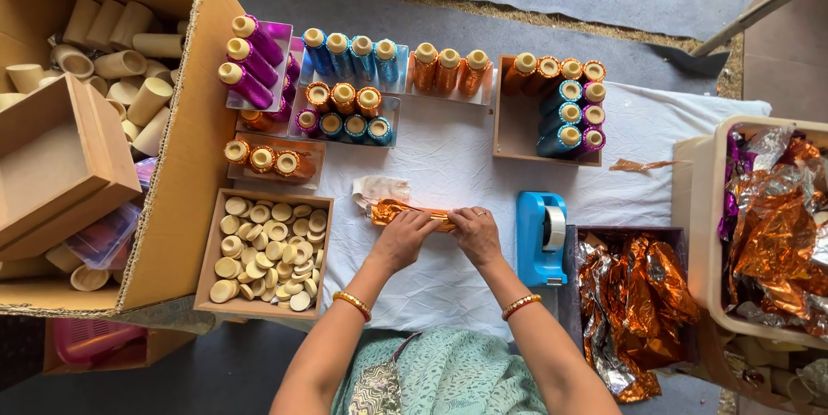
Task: The person wraps small wooden cones in shiny orange foil, securing the edges with tape from a blue dispenser. They then wipe the wooden base of the cones with a white cloth and place the finished items into a cardboard box.
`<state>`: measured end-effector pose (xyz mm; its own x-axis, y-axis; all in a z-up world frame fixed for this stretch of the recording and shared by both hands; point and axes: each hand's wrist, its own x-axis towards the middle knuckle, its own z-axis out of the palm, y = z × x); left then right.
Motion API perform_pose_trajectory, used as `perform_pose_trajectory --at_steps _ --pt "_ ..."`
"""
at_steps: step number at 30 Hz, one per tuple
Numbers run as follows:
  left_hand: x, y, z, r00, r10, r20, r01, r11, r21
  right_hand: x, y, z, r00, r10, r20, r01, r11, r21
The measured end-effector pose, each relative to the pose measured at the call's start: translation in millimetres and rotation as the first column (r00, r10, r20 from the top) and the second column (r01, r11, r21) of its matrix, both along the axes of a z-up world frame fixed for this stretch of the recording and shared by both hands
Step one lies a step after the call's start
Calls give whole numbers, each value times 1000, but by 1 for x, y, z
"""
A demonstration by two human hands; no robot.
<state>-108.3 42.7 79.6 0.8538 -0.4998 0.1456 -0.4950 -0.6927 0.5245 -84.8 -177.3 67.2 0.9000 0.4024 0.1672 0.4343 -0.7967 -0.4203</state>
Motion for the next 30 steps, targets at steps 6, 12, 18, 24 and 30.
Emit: perform_pose_trajectory --at_steps 6,12,18,24,30 --pt "-8 44 -25 961 221 164 -259 927 270 0 2 3 1000 -4 -6 4 999 -42" --pt "3 -9 3 959 215 185 -212 977 -38 1 2 -3 1000 -6 14 6 999 -47" --pt "12 -45 -4 939 171 299 -153 985 -81 3 2 1 1000 -6 9 6 1000 28" --pt "8 -37 -28 979 172 108 -168 984 -52 2 0 -5 999 -23 23 24 999 -29" --pt "12 -37 -46 977 146 155 -135 988 -75 -14 3 36 979 -41 200 30 998 61"
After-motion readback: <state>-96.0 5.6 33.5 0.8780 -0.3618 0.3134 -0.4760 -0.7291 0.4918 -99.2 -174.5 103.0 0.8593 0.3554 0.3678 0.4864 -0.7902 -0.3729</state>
